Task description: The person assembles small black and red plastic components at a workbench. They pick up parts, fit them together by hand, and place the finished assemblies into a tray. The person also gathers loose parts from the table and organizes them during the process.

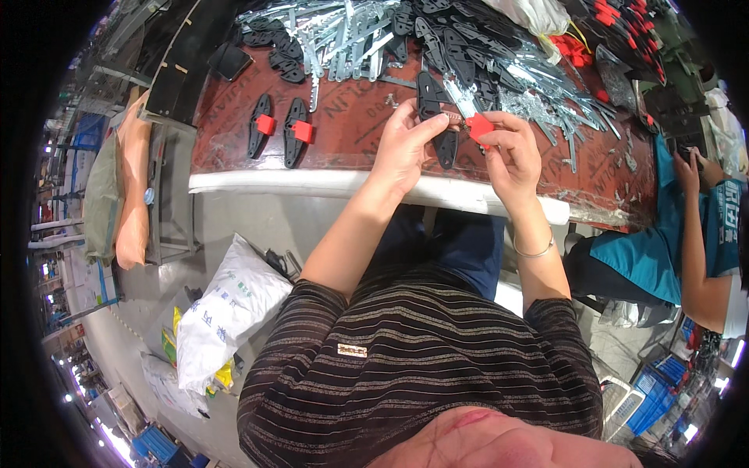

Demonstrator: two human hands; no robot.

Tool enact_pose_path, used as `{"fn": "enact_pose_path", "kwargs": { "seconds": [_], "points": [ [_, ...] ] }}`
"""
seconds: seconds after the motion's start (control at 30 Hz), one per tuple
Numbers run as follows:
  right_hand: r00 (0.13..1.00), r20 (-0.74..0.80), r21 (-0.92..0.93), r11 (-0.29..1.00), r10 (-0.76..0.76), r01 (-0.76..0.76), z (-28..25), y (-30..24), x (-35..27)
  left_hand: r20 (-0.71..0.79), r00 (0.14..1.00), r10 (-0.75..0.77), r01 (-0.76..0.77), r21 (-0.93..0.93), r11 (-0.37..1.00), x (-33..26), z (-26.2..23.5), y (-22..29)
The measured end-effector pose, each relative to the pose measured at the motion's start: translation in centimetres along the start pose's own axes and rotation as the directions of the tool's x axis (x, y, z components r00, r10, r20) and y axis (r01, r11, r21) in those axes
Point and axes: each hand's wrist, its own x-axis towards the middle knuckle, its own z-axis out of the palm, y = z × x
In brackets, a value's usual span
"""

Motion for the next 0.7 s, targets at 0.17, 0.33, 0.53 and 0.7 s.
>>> {"fn": "enact_pose_path", "kwargs": {
  "seconds": [0.17, 0.33, 0.53, 0.7],
  "points": [
    [0.999, 0.035, -0.012, 1.000, -0.023, 0.024, -0.22, -0.43, 0.36, 0.040, 0.999, 0.000, -0.001, 0.033, 0.999, -0.06, -0.04, -0.09],
    [0.996, 0.088, -0.001, 1.000, -0.019, 0.019, -0.64, -0.44, 0.48, 0.075, 0.997, -0.030, 0.026, 0.066, 0.997, -0.03, -0.15, 0.31],
    [0.984, 0.175, 0.034, 0.999, -0.009, 0.003, -0.76, -0.25, 0.58, 0.078, 0.989, -0.124, 0.114, 0.124, 0.986, 0.04, -0.25, 0.46],
    [0.996, 0.082, -0.030, 0.998, -0.046, 0.049, -0.27, -0.57, 0.44, 0.111, 0.979, -0.170, 0.162, 0.076, 0.984, -0.58, -0.17, -0.23]
  ]
}}
